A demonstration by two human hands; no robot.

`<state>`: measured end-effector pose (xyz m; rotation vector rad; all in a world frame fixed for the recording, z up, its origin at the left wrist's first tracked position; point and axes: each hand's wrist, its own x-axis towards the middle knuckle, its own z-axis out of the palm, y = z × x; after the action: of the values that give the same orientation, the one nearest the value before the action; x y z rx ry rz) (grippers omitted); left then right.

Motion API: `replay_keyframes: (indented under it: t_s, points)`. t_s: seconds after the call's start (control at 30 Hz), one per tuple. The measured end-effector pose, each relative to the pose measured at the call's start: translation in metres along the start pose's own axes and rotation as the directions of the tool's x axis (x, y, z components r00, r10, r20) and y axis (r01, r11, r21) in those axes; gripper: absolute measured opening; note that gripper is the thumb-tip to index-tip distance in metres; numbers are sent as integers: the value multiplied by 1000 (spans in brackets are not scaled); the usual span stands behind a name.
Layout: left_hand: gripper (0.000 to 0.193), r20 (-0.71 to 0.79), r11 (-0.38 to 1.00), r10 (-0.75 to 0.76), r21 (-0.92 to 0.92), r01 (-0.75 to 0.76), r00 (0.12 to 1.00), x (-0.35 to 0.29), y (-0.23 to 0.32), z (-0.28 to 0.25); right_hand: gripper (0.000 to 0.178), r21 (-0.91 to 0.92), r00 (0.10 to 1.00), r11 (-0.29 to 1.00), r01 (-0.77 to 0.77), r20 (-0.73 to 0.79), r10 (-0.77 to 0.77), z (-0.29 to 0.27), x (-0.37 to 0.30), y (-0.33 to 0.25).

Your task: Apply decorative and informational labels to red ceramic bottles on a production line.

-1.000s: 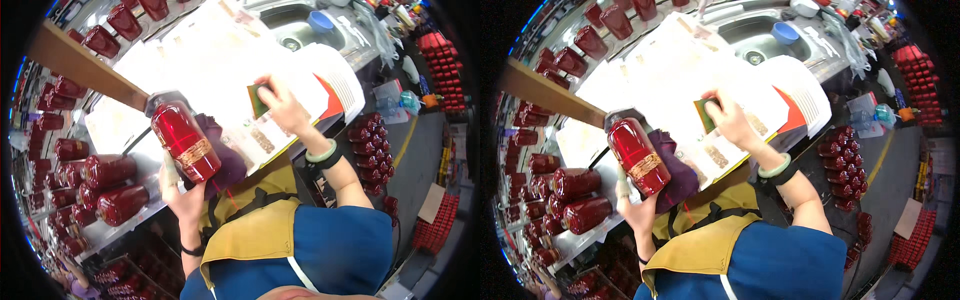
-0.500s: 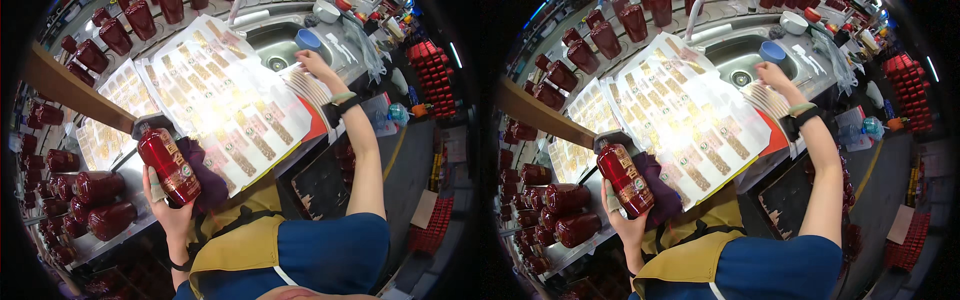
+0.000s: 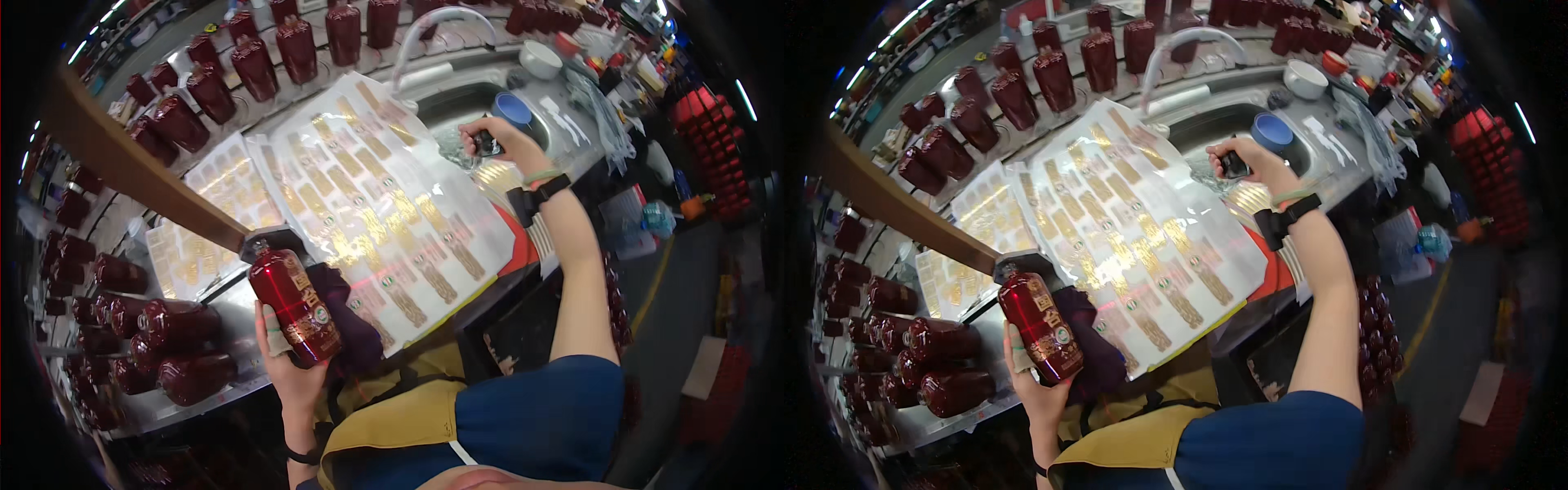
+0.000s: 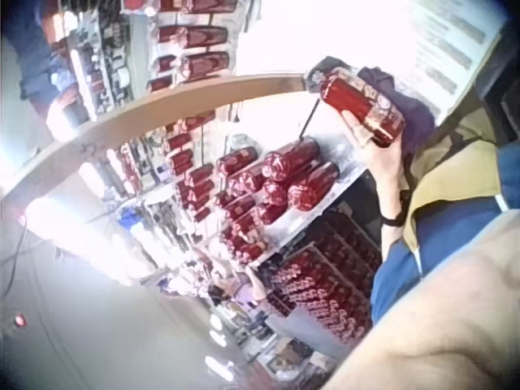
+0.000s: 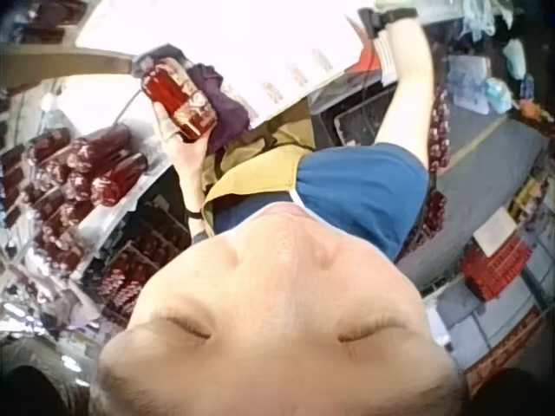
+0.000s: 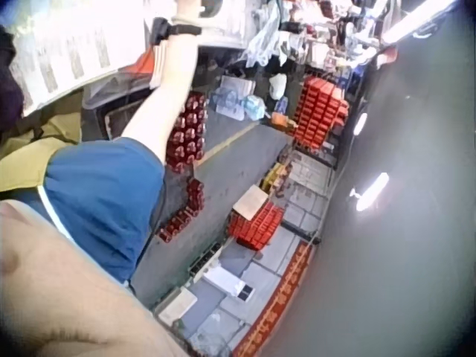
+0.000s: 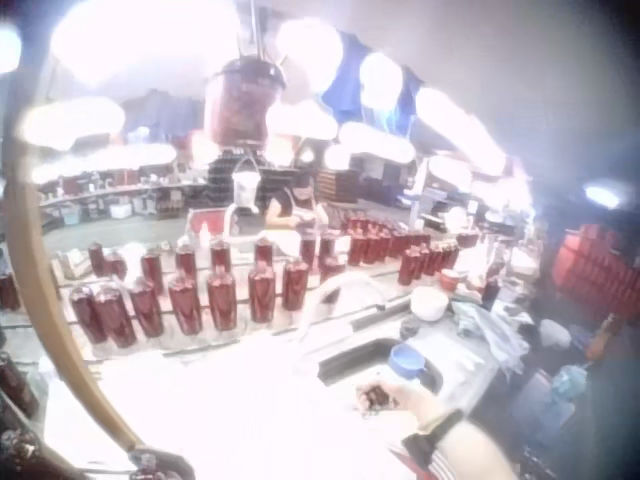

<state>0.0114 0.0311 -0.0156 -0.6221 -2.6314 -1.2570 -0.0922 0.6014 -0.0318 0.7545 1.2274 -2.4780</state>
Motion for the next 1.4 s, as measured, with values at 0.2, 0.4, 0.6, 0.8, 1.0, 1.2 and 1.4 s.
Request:
replay_keyframes:
  t_s: [0.2,0.4,0.6,0.8,1.0,1.2,1.4]
  points:
    - [113,-20,999,-1,-47,0,1000,2,-8,2,38,-989,842,-118,-93,-15,-539,11,-106,35]
    - [113,-10,999,37,-4,-37,999,3,-11,3,56,-875,842,-410,-259,4,-540,19,-131,131]
    - [116,1,999,14,-53,-14,1000,0,-10,2,58,-849,778,-331,-412,-138,-614,22,-130,145]
    - [117,-20,998,54,-30,-55,998,0,-10,3,56,-839,736,-394,-376,-12,-677,-7,-122,137]
    - [117,-15,998,29,-55,-30,999,1,-8,3,48,-994,584,-38,-101,-28,-812,-55,-116,64]
    - [114,-24,996,46,-72,-48,999,2,-11,5,55,-958,677,118,-263,-270,-685,-101,-96,38]
    - [117,-12,996,38,-83,-39,999,-4,-19,1,35,-915,640,221,-336,-395,-660,-142,-71,20]
